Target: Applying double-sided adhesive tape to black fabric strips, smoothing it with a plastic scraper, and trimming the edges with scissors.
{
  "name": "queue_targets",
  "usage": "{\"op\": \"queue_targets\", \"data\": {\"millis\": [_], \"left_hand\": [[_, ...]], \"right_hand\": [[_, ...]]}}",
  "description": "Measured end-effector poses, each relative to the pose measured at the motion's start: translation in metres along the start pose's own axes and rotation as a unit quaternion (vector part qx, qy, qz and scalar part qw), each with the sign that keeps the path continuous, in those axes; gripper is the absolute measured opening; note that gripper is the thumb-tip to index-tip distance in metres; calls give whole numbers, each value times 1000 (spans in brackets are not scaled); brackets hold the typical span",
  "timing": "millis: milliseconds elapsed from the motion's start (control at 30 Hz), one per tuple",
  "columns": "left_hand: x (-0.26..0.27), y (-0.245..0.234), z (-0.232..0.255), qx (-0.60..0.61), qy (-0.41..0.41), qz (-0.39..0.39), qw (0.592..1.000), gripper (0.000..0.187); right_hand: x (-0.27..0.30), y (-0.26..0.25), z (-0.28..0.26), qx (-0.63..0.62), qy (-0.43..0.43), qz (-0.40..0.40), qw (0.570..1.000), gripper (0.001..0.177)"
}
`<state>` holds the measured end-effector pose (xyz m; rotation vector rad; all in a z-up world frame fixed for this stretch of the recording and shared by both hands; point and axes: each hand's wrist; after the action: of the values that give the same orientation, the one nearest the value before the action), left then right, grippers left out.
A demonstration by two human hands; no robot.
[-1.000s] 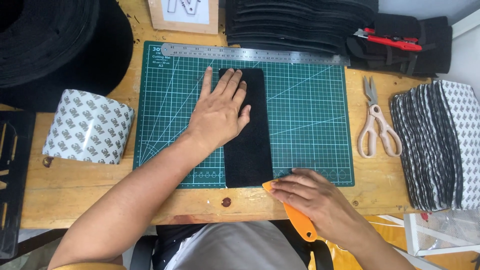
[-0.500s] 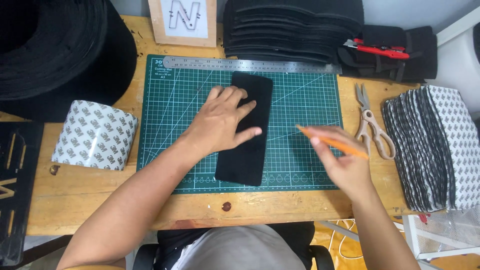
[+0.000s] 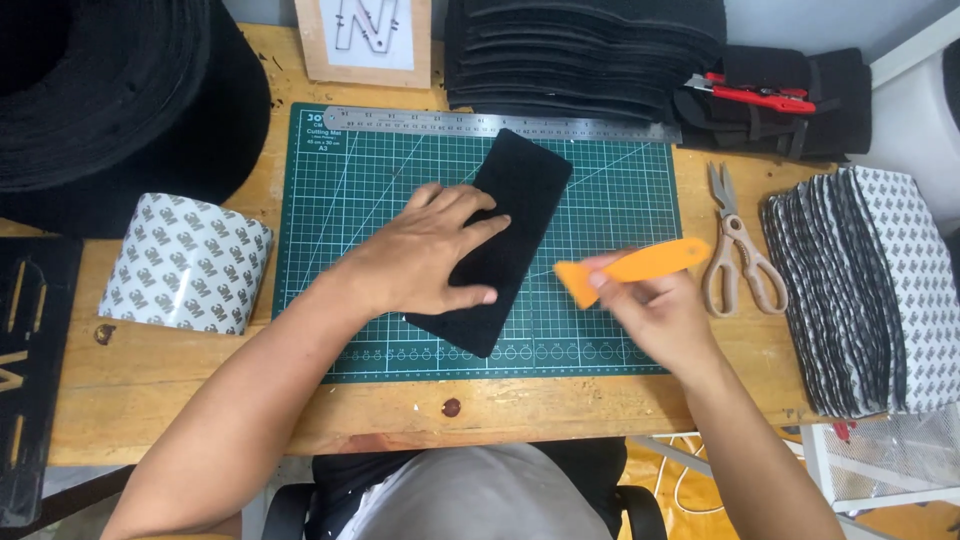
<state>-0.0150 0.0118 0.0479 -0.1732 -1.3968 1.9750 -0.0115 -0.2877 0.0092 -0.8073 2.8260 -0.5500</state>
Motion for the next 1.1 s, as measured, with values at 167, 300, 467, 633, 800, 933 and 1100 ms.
{"op": "queue_targets", "data": {"millis": [167, 300, 467, 633, 800, 933, 1100], "left_hand": [[12, -5, 5, 24, -32, -53, 998, 92], [10, -2, 7, 29, -57, -78, 995, 99], [8, 1, 9, 18, -74, -97, 992, 101], [5, 3, 8, -5, -89, -111, 990, 105], [8, 1, 9, 7, -83, -107, 991, 104], [6, 0, 8, 9, -81, -108, 991, 104], [7, -2, 9, 21, -77, -108, 991, 103]], "right_hand": [[-1, 37, -28, -12, -6, -88, 996, 21], [-8, 59, -33, 5, 29, -164, 986, 23], [-22, 53, -47, 104, 101, -186, 972, 24], [-38, 48, -47, 138, 129, -182, 965, 22], [-53, 33, -16, 195, 120, -138, 964, 22], [-69, 18, -6, 224, 122, -115, 960, 22], [-90, 3, -4, 256, 108, -80, 957, 20]]}}
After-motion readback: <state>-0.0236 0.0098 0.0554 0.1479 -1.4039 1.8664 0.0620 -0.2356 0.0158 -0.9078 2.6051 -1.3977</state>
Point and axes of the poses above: each hand's wrist, its own x-axis away from the middle knuckle, its own y-axis out of the palm, z = x × y, and after that the axes turned 11 degrees about -z, right-handed
